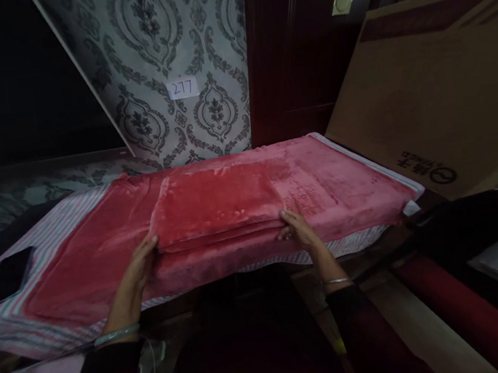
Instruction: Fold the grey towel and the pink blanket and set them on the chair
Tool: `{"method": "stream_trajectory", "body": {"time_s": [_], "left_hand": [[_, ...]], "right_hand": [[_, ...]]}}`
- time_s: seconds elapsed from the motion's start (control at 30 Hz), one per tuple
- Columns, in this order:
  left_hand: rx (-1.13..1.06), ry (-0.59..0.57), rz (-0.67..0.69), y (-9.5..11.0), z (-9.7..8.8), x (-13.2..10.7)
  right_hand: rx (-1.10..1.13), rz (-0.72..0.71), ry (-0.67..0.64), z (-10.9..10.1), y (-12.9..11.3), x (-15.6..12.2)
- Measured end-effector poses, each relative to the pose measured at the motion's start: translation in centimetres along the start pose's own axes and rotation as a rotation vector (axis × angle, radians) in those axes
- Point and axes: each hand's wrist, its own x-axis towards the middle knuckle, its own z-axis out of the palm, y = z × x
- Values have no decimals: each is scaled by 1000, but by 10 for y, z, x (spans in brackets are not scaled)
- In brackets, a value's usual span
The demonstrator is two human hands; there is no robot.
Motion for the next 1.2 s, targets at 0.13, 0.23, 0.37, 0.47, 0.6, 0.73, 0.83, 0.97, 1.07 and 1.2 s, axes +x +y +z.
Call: {"method": "stream_trajectory", "body": {"time_s": [0.13,0.23,0.37,0.47,0.6,0.73,0.83,0.97,1.07,1.2], "left_hand": [[125,86,79,4,9,-5],[174,160,131,7,8,-4],[195,269,120,7,-8,2],[268,229,28,-1,-20,7],[375,291,44,-4,-29,10],[586,380,482,29,-8,19],[642,50,654,60,43,40],[583,-432,506,72,137,95],[667,-610,510,62,205,141],[1067,-706,513,48,272,182]], "right_hand": [[57,1,98,8,-1,8],[99,-92,195,13,0,10],[66,-114,199,17,5,4],[58,-63,180,20,11,-1],[69,-80,186,24,12,-3],[80,-73,154,25,9,-2],[118,-55,112,24,6,0],[91,-68,22,22,3,2],[67,-94,-53,22,4,2],[57,-98,-128,17,7,1]]}}
